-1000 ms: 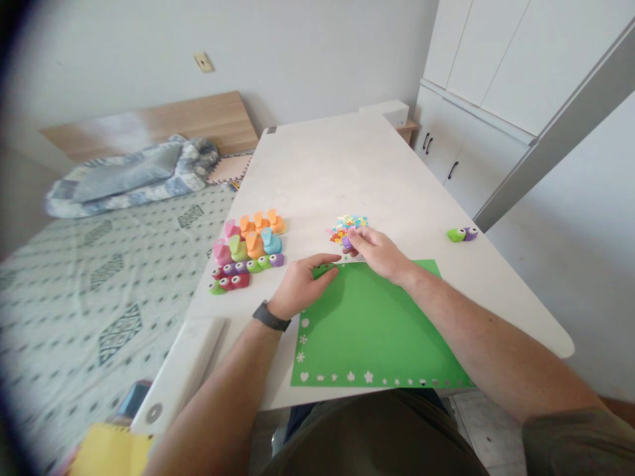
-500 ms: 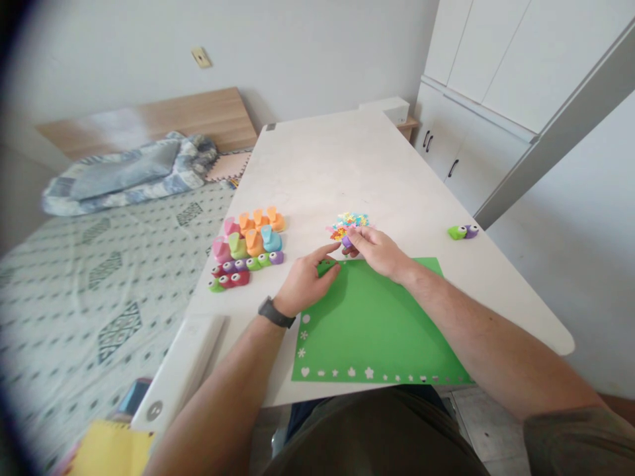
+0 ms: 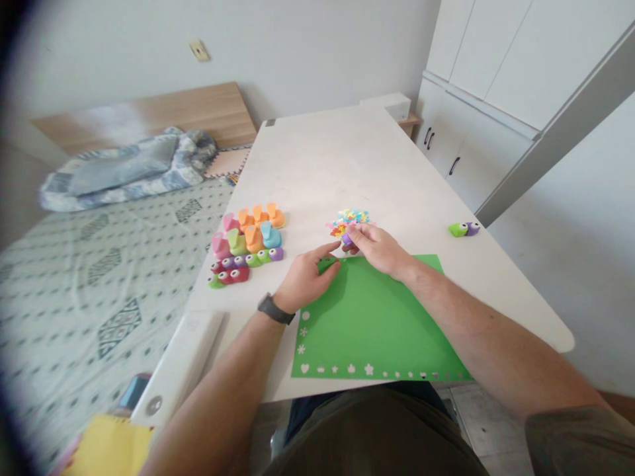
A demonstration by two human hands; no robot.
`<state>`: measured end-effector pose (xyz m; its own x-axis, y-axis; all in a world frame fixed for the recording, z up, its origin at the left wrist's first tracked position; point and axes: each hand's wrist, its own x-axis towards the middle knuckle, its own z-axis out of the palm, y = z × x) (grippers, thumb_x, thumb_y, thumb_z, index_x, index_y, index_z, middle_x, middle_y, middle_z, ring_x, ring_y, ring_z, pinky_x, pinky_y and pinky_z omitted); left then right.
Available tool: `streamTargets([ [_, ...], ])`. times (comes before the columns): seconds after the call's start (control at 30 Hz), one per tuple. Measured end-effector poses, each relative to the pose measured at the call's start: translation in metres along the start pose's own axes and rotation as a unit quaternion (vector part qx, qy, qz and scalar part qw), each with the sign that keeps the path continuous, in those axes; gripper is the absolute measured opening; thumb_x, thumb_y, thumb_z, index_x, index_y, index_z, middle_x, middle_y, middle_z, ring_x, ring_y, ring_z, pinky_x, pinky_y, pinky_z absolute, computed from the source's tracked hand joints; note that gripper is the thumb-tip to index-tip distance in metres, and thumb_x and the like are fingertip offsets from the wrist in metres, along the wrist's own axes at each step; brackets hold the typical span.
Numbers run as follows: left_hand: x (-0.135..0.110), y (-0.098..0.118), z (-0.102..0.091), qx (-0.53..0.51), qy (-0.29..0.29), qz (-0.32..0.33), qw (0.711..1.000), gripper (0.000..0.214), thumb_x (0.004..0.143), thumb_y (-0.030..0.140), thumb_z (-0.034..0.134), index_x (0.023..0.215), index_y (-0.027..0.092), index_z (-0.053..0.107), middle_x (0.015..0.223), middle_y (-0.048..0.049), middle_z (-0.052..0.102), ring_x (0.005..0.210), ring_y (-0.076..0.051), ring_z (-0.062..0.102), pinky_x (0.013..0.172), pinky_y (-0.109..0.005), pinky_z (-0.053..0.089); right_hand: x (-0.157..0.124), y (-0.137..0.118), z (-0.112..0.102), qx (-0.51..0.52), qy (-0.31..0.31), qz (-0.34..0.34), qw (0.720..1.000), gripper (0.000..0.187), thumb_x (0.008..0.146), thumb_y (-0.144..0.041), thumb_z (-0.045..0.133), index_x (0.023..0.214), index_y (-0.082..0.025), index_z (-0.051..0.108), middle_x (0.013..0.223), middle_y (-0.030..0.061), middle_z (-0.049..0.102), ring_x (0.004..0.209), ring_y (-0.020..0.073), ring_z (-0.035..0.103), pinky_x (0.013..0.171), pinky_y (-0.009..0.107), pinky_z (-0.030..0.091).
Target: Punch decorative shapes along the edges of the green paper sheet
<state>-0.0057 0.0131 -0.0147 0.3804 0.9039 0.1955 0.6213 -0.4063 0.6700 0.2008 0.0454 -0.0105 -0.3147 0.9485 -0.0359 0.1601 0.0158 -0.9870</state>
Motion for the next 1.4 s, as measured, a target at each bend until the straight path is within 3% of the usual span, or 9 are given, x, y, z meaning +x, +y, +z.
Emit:
streamTargets([
  [0.27,0.001,0.003,-0.001,-0.01,-0.017,0.03,0.999,0.033,0.094,0.019,0.057,0.123,0.023,0.071,0.122,-0.0022,0.075,0.113,-0.019,0.07,0.105,-0.032,0.052,0.002,0.008,0.0,-0.005,0.004,-0.007,1.0,0.051,0.094,-0.068,0.052,0.098,-0.019,0.066,0.095,0.0051,0.072,0.084,0.0181,0.069,0.081,0.031,0.054],
  [0.57,0.001,0.002,0.0,0.01,-0.008,0.006,1.0,0.044,0.093,0.022,0.058,0.138,0.021,0.062,0.127,-0.0044,0.073,0.115,-0.02,0.069,0.106,-0.033,0.051,-0.001,0.001,-0.001,-0.012,0.0,0.0,1.0,0.054,0.095,-0.069,0.05,0.099,-0.017,0.067,0.096,0.0075,0.076,0.085,0.0174,0.07,0.079,0.028,0.052],
  [0.9,-0.003,0.002,-0.008,-0.011,-0.006,-0.022,1.0,0.027,0.095,0.028,0.058,0.117,0.022,0.072,0.117,-0.0028,0.076,0.11,-0.02,0.071,0.101,-0.033,0.052,0.003,0.002,-0.009,-0.041,0.076,-0.012,0.996,0.05,0.094,-0.067,0.054,0.104,-0.018,0.064,0.098,0.0081,0.075,0.082,0.0164,0.068,0.073,0.028,0.05],
  [1.2,-0.007,-0.001,-0.018,-0.027,-0.028,-0.053,0.998,0.022,0.091,0.032,0.061,0.106,0.024,0.075,0.107,-0.0003,0.078,0.1,-0.019,0.072,0.093,-0.031,0.053,0.007,0.008,-0.03,-0.152,0.098,-0.074,0.981,0.04,0.088,-0.053,0.07,0.113,-0.021,0.069,0.096,0.0056,0.073,0.081,0.0188,0.066,0.075,0.032,0.051],
  [1.3,-0.007,-0.001,-0.019,-0.018,-0.037,-0.061,0.997,0.022,0.09,0.032,0.061,0.105,0.024,0.075,0.105,-0.0006,0.079,0.096,-0.02,0.072,0.09,-0.032,0.053,0.009,0.017,-0.035,-0.196,0.094,-0.067,0.974,0.039,0.086,-0.043,0.073,0.118,-0.021,0.069,0.102,0.0063,0.074,0.085,0.0201,0.067,0.08,0.035,0.053],
  [1.4,-0.008,-0.001,-0.017,-0.012,-0.039,-0.059,0.997,0.022,0.09,0.032,0.061,0.104,0.023,0.076,0.104,-0.0011,0.079,0.095,-0.02,0.072,0.09,-0.031,0.053,0.012,0.02,-0.03,-0.175,0.079,-0.056,0.98,0.044,0.081,-0.034,0.075,0.121,-0.021,0.065,0.108,0.0075,0.074,0.087,0.0197,0.069,0.084,0.036,0.055],
])
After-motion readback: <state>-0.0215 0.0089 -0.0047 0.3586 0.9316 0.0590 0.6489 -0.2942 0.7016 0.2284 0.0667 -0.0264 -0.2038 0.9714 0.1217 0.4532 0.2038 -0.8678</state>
